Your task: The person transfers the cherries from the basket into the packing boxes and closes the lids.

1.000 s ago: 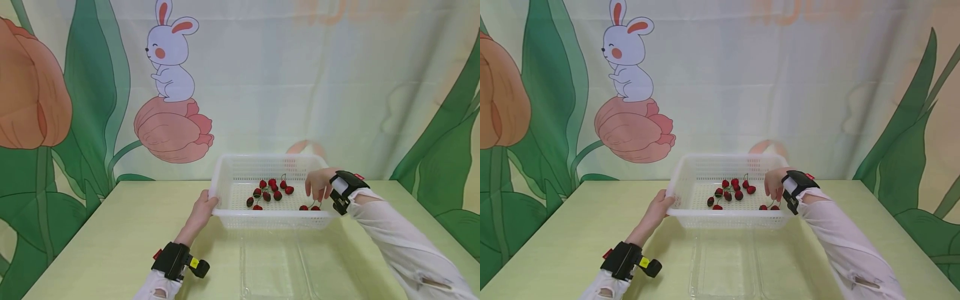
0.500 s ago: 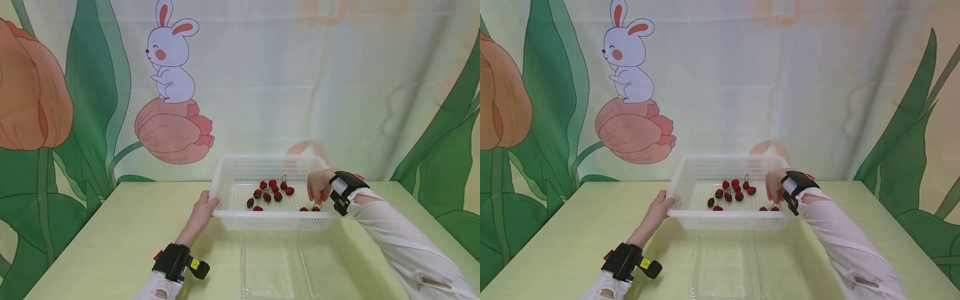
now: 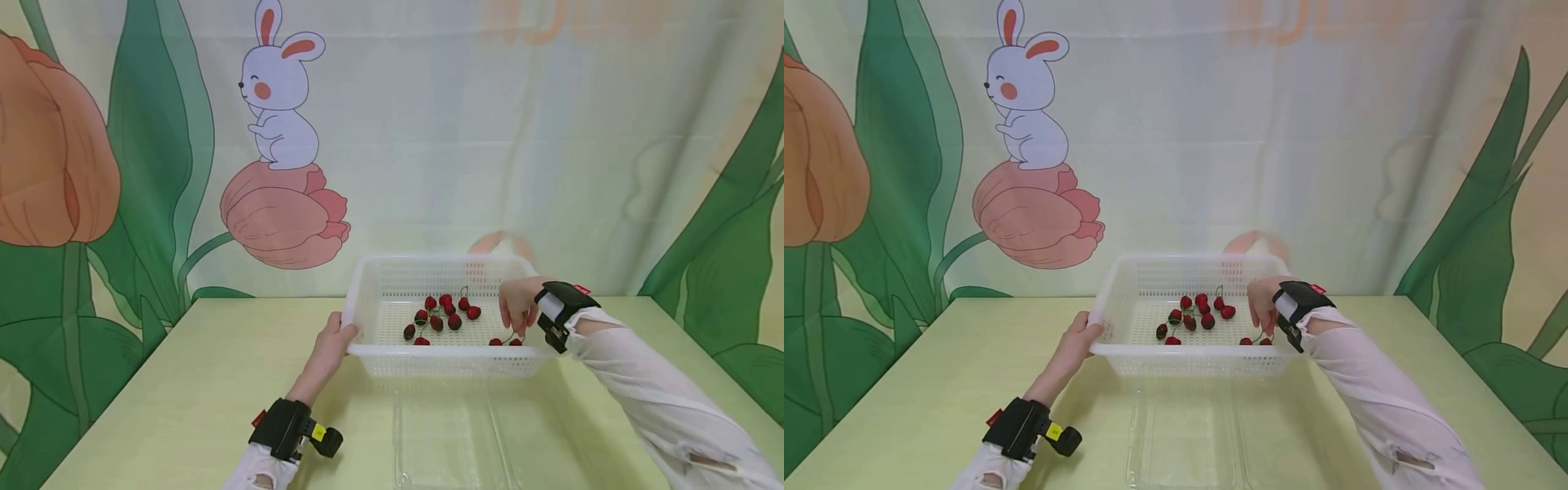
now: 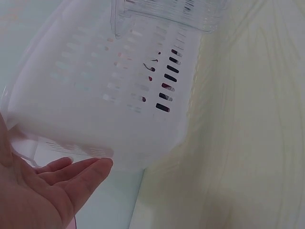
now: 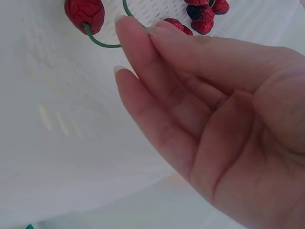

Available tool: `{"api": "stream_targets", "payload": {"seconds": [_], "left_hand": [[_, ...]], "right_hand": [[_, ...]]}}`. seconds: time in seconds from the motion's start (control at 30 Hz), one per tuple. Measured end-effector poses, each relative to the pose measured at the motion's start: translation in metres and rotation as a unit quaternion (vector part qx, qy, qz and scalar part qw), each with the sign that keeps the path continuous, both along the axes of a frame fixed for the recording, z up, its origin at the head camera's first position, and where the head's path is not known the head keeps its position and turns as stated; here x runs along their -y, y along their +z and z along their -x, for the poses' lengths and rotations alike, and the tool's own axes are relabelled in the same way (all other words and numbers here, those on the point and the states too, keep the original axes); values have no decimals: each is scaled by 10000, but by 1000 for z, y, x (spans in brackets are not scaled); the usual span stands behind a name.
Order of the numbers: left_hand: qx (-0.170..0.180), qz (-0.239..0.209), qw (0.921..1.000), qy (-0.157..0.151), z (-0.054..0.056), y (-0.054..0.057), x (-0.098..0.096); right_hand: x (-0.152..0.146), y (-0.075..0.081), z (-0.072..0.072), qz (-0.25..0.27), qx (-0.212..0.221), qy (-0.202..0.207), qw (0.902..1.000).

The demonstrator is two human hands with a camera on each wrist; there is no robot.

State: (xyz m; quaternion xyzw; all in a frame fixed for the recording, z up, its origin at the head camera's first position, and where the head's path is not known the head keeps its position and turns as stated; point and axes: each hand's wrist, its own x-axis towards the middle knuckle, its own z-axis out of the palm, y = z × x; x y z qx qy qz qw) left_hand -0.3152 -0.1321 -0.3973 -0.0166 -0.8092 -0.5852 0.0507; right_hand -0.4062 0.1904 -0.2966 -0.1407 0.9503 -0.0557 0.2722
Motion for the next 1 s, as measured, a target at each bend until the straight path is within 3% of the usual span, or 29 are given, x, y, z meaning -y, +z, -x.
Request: {"api": "stream_targets", "payload": {"seconds": [0.27,0.6,1.0], "left_hand": [[13,-9,10000,24,0,-1,-1],[-30,-27,10000,46,2,0,0],[-31,-77,10000,19,2,0,-1]], "right_hand": [[-3,-1,0,-19,-238,121,9996],[-9,14,1,328,-664,432,9963],[-9,28,-4,1055,-1143,630,9858]]}}
